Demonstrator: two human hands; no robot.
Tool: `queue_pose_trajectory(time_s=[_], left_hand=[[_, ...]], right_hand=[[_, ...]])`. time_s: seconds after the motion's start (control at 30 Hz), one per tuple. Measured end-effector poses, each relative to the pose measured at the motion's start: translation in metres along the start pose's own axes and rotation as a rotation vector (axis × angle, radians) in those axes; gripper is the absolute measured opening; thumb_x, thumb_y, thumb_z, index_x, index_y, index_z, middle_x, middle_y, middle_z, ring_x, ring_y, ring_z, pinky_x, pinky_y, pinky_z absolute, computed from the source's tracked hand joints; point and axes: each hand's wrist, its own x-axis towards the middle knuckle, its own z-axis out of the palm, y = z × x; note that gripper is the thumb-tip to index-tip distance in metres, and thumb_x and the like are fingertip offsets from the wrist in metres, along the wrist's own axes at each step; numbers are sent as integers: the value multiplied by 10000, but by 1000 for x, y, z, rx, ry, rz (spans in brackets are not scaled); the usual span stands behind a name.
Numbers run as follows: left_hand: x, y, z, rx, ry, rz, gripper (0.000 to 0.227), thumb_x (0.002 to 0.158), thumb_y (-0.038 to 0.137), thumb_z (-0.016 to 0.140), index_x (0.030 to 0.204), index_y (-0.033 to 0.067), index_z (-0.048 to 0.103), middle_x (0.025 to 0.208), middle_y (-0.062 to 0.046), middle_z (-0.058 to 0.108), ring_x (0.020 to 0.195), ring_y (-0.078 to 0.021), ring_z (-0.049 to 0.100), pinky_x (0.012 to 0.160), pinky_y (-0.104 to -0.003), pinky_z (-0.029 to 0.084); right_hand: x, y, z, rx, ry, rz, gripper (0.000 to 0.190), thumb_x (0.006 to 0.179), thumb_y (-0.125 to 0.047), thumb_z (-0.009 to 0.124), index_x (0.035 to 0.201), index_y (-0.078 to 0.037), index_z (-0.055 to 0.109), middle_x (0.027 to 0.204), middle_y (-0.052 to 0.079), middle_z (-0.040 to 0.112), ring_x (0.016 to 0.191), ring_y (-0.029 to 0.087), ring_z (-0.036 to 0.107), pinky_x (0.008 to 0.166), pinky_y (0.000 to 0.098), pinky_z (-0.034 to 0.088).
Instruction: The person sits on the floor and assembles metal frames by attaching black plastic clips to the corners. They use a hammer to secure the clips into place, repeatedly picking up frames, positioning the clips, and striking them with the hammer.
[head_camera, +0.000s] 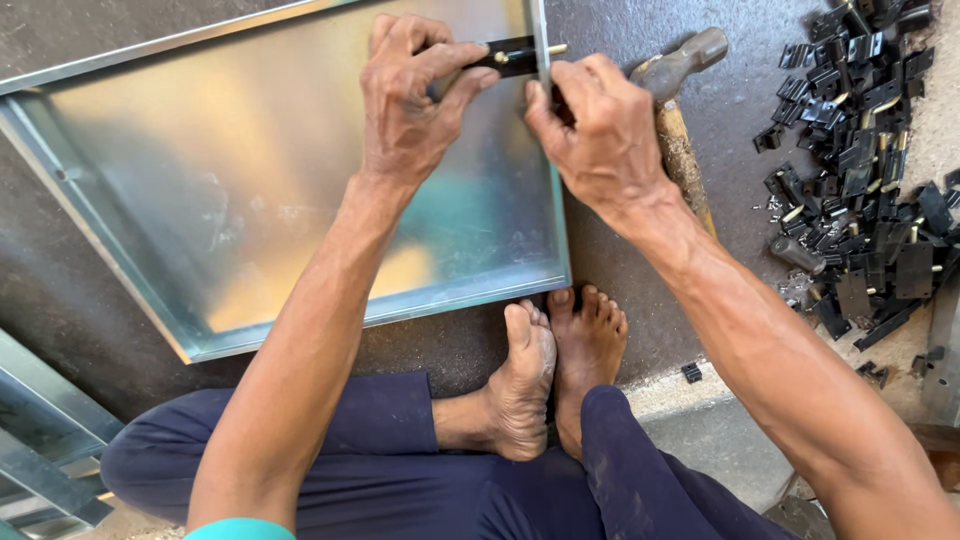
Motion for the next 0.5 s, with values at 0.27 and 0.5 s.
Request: queue_pose_trajectory(time_s=[0.27,0.5], left_hand=[[9,6,27,-64,12,-46,237,878,132,935,1060,95,788,1003,-50,677,993,-235,614,849,-392,505],[16,11,25,45,37,-16,176,909,165,925,941,62,786,902,-78,628,921,-260,563,818,-424,460]], right_hand=[[4,11,-22,-94,-40,50,215,1138,-154,747,1079,28,650,995,173,634,836,314,641,723,416,531],[-105,-18,-89,-364,60,292,502,930,-236,740,1237,113,550,1081,240,588,1022,376,569,848,491,504]])
